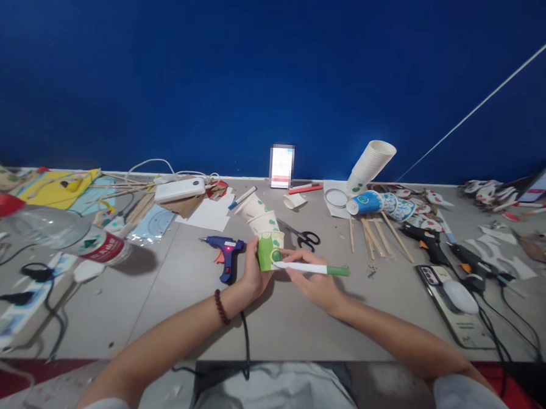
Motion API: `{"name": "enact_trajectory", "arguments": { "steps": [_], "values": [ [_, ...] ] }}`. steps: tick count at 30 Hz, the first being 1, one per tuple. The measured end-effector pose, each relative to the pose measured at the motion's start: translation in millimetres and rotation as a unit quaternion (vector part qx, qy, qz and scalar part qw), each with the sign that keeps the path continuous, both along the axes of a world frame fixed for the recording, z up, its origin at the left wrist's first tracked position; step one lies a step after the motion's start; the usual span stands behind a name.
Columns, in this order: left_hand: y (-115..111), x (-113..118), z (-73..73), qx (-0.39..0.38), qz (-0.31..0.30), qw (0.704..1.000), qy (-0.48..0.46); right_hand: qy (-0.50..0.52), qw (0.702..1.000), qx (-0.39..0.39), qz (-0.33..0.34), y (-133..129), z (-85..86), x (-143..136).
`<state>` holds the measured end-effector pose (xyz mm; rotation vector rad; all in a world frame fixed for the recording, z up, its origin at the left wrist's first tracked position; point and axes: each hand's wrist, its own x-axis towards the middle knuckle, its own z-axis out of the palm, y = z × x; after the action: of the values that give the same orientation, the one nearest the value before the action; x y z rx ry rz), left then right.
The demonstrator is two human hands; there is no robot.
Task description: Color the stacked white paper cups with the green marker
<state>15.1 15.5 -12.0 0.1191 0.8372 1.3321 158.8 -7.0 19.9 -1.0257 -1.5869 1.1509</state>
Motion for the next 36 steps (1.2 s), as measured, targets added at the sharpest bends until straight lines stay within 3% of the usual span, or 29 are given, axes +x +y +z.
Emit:
{"name": "enact_trajectory", "arguments": {
  "steps": [23, 36],
  "values": [
    [0.8, 1.9, 3.2, 0.009, 0.007, 1.0, 0.004, -0.006, 0.999, 0.02, 0.032, -1.1, -9.0, 2.4],
    [-0.3, 2.0, 8.8, -0.001, 0.0, 1.0, -0.003, -0.003, 1.0, 0.01, -0.001, 0.4, -4.4, 0.5]
  ]
}}
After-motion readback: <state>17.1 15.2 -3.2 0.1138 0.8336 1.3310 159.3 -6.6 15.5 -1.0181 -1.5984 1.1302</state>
